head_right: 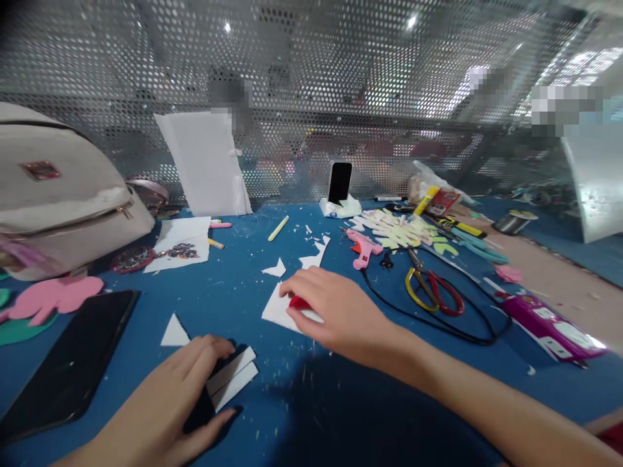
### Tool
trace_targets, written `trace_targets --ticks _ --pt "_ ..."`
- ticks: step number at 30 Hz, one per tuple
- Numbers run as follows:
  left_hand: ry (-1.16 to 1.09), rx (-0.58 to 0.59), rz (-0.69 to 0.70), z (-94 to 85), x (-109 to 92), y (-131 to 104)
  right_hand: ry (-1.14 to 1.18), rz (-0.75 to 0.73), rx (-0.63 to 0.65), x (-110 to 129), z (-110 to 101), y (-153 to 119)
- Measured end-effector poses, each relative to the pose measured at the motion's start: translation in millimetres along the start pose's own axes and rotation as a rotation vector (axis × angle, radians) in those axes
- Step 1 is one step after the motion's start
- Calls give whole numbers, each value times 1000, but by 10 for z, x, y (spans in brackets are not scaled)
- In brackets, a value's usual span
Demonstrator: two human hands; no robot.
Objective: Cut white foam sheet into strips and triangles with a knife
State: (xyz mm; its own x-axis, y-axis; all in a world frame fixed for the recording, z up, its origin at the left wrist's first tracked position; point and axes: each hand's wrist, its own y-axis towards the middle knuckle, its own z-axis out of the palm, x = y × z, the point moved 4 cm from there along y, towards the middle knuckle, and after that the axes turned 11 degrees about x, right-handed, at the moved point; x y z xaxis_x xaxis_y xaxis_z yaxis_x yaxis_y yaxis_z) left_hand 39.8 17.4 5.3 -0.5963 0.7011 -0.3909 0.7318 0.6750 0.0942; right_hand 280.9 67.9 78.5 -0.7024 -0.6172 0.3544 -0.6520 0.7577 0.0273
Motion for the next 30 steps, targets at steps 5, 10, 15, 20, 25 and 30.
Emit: trace_targets --ticks 5,10,15,20,25,30 --pt "-10 104 -47 -22 -76 114 -161 136 189 -350 34 -154" --pt "8 142 -69 -108 12 192 -166 200 221 -537 97 -261" --pt "39 185 -102 -241 250 348 -50 156 195 -657 60 -260" --pt "74 196 -89 -323 444 514 175 231 190 -872 59 -225" --pt "80 178 -90 -340 565 556 274 245 173 -919 68 -249" --pt "88 158 -43 -340 609 541 436 275 207 -847 98 -371"
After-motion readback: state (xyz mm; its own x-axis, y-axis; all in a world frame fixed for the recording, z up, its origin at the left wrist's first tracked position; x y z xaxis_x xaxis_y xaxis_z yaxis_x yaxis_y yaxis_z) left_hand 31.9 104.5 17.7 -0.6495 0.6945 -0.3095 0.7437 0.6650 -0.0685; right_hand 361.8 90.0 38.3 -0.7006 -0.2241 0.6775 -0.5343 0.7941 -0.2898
